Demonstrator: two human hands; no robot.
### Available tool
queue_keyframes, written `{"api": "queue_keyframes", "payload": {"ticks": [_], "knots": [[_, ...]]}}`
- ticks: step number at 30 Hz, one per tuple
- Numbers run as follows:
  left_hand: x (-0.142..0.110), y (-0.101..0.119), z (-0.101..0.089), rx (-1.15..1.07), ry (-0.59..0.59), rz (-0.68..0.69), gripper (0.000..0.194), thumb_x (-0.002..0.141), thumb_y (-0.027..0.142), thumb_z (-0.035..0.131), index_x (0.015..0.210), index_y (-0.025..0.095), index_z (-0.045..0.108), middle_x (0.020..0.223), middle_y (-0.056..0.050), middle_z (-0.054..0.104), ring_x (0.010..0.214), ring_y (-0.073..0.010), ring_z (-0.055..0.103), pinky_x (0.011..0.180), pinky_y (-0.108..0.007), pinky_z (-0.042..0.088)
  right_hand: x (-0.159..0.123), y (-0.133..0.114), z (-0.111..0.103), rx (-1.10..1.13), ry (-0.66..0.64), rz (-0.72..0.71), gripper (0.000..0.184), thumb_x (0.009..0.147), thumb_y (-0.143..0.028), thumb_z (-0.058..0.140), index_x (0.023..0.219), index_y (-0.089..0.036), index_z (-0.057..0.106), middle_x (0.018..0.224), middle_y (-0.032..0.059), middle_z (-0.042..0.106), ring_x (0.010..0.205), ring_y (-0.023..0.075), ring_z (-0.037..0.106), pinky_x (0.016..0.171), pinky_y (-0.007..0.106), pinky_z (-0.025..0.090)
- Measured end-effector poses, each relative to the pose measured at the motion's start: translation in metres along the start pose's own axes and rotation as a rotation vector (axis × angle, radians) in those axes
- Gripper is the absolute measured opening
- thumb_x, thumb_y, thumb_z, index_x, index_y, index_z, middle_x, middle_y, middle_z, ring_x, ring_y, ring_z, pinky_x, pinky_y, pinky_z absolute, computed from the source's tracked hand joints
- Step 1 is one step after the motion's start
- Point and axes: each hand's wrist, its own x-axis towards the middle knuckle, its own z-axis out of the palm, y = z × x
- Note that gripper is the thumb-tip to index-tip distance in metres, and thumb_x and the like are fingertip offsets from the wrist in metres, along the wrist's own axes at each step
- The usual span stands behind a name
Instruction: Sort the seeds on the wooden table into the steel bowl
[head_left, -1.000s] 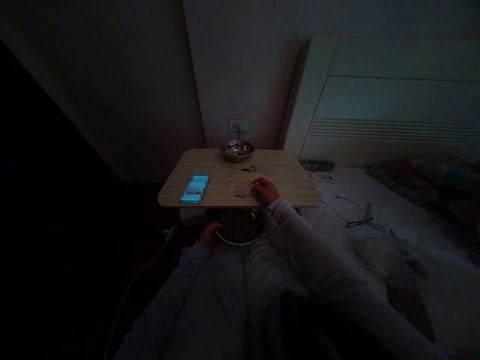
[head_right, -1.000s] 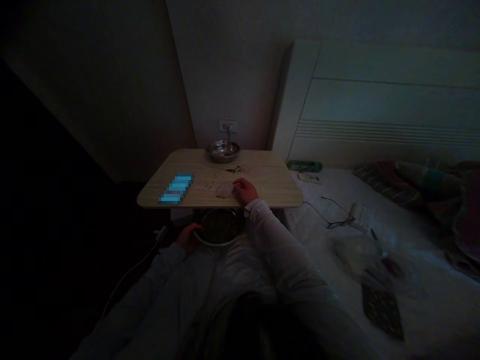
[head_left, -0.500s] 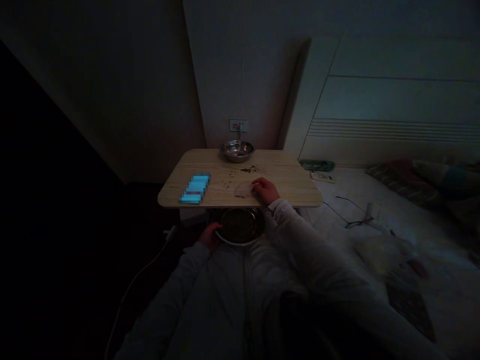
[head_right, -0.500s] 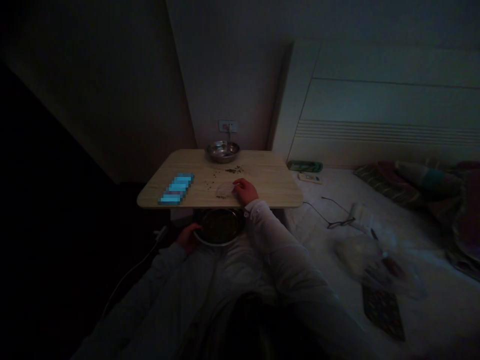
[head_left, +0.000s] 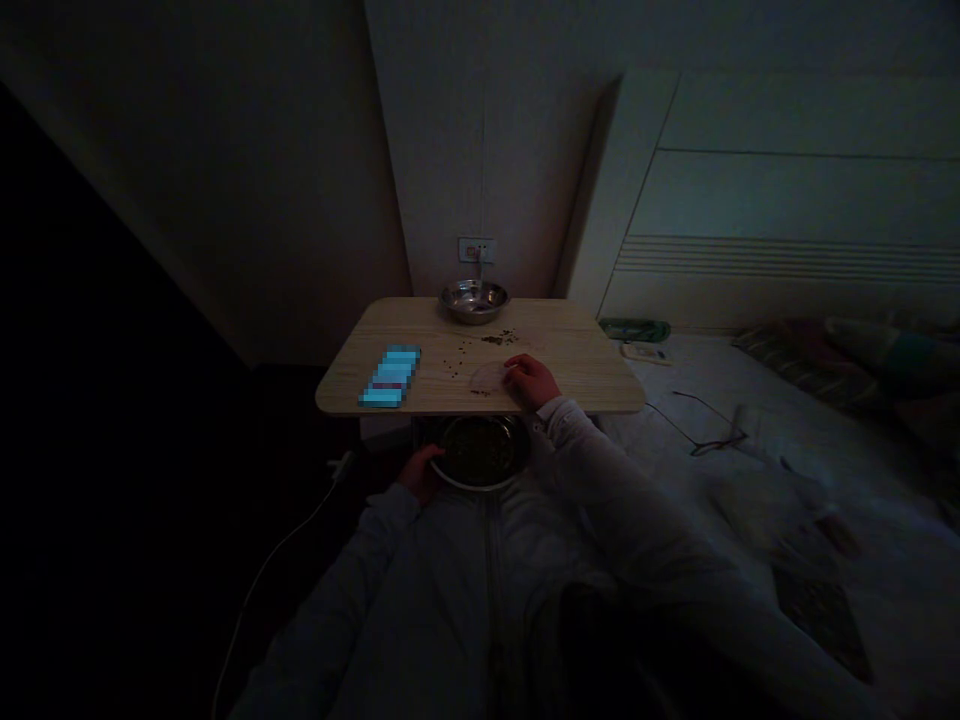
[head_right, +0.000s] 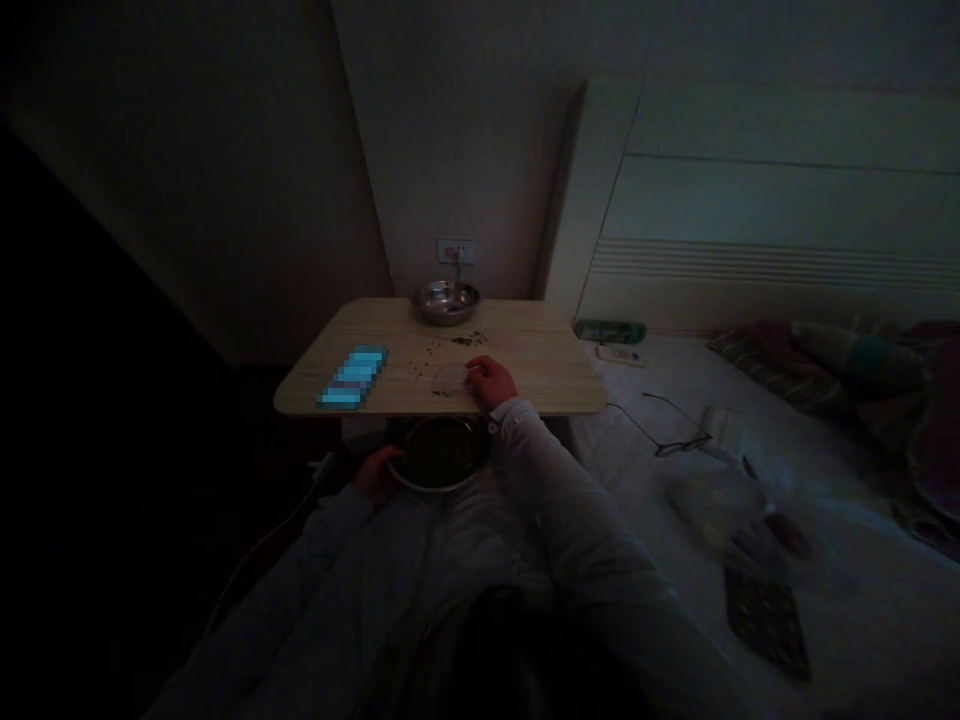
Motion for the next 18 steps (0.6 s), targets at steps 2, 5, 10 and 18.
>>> {"api": "queue_keyframes", "payload": {"ticks": [2, 5, 10, 18], "knots": [[0.0005, 0.0000, -0.0002, 0.002, 0.007, 0.006, 0.032, 0.068, 0.004, 0.051, 0.093, 0.012, 0.070, 0.069, -0.007, 0.076, 0.075, -0.0249, 0.073, 0.072, -0.036, 0.058, 0.0007, 0.0011, -0.0004, -0.008, -0.004, -0.018, 0.017, 0.066, -0.016, 0.050, 0.080, -0.021, 0.059, 0.059, -0.0051, 0.063, 0.057, 0.0121, 0.054, 0.064, 0.026, 0.044], [0.0013, 0.0002, -0.0005, 0.006, 0.019, 0.001, 0.032, 0.070, 0.004, 0.050, 0.094, 0.012, 0.070, 0.067, -0.006, 0.075, 0.074, -0.0251, 0.073, 0.072, -0.036, 0.058, 0.0015, 0.0021, -0.0010, -0.023, -0.009, -0.029, 0.017, 0.067, -0.017, 0.050, 0.080, -0.021, 0.059, 0.060, -0.0053, 0.063, 0.056, 0.0119, 0.053, 0.064, 0.025, 0.044], [0.0004, 0.0005, 0.0006, 0.009, 0.016, -0.009, 0.033, 0.069, 0.004, 0.050, 0.096, 0.011, 0.070, 0.067, -0.008, 0.075, 0.076, -0.0265, 0.073, 0.072, -0.038, 0.058, 0.0013, 0.0014, -0.0007, -0.021, 0.011, -0.010, 0.016, 0.067, -0.015, 0.051, 0.079, -0.021, 0.060, 0.059, -0.0053, 0.064, 0.057, 0.0117, 0.055, 0.065, 0.025, 0.044], [-0.0034, 0.0019, 0.0043, -0.015, 0.040, -0.003, 0.030, 0.067, 0.002, 0.050, 0.086, 0.013, 0.069, 0.065, -0.006, 0.074, 0.074, -0.0241, 0.073, 0.071, -0.034, 0.058, 0.0001, 0.0000, -0.0001, -0.039, 0.020, -0.007, 0.017, 0.065, -0.017, 0.050, 0.079, -0.020, 0.060, 0.059, -0.0047, 0.062, 0.056, 0.0116, 0.052, 0.062, 0.025, 0.042]]}}
